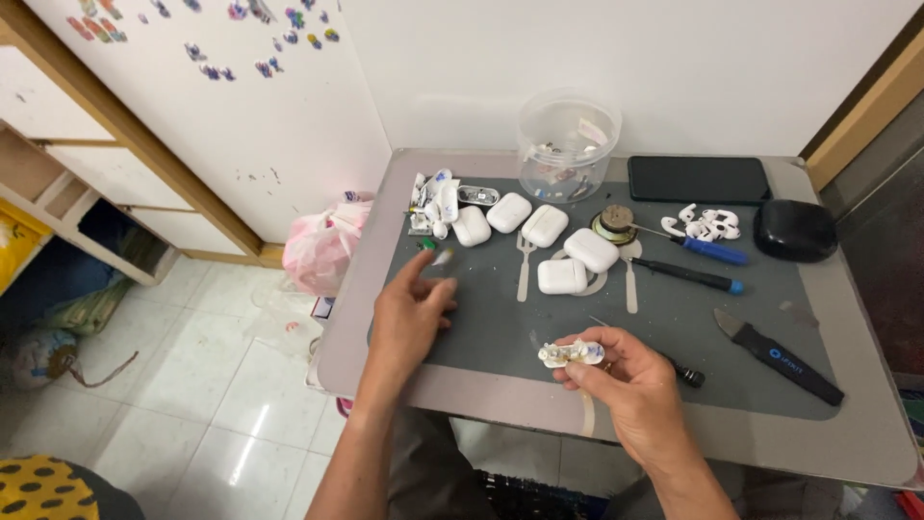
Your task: Disassembling multiple earbud charging cases and their internal circuit boards using a utility knife and hands.
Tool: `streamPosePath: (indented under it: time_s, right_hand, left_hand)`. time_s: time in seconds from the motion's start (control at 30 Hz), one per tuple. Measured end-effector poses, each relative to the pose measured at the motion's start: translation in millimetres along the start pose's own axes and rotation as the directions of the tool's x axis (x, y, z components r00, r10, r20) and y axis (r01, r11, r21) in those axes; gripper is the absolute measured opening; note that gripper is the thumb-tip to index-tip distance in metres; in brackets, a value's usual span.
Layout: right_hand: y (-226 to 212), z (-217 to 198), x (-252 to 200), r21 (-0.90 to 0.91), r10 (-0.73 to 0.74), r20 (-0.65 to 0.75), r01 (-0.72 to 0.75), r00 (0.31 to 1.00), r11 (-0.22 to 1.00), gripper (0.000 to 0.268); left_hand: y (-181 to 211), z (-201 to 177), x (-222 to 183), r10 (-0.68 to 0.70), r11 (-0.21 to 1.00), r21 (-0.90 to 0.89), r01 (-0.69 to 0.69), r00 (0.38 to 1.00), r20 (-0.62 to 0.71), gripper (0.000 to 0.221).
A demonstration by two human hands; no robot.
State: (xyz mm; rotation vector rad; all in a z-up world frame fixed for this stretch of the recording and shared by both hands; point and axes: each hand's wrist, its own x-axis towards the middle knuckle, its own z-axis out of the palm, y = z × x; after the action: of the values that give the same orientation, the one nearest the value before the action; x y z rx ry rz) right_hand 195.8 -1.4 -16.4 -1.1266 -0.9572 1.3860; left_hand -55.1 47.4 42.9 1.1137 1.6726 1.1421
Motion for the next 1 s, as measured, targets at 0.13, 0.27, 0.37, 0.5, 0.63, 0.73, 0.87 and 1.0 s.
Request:
streamPosePath:
  time_s: [0.13,0.27,0.37,0.5,0.63,0.73,0.87,1.0]
  right_hand:
    - [16,-6,6,0.032,-0.037,0.018,0.036,0.999,0.999,0.027]
    - [14,-7,3,0.022,-0.093,0.062,0.092,0.994,0.995,0.028]
    - [15,-9,4,-0.015,-0.155,0.107,0.158,0.982,0.987,0.03]
    - [18,-9,5,-0.036,-0.147,0.116,0.152,0.982,0.988,0.032]
    - [11,-7,2,-0.066,-0.127,0.124,0.136,0.984,0.989,0.035]
    - [6,-4,0,-0.118,-0.147,0.151,0.165,0.978,0.979,0.029]
    - [3,-3,-2,-0.155,-0.14,0.148,0.163,0.979,0.974,0.031]
    - [-3,0,-5,-0.168,-0.133,0.148,0.158,0.98,0.973,0.031]
  left_hand:
    - [-29,20,-24,0.096,0.993,0.066,-0.099,0.995,0.039,0.049]
    - [-32,41,-61,0.219,0.975,-0.096,-0.198,0.923,0.316,0.049]
    - [-32,46,-70,0.342,0.94,-0.156,-0.304,0.839,0.424,0.049]
    - [-34,48,-69,0.528,0.849,-0.249,-0.466,0.759,0.382,0.031]
    - [-32,45,-71,0.508,0.861,-0.25,-0.443,0.775,0.376,0.023]
    - [-34,45,-71,0.565,0.825,-0.255,-0.504,0.751,0.342,0.022]
    - [-36,45,-72,0.618,0.786,-0.253,-0.564,0.726,0.302,0.022]
    - [-24,44,-78,0.543,0.84,-0.186,-0.51,0.774,0.326,0.016]
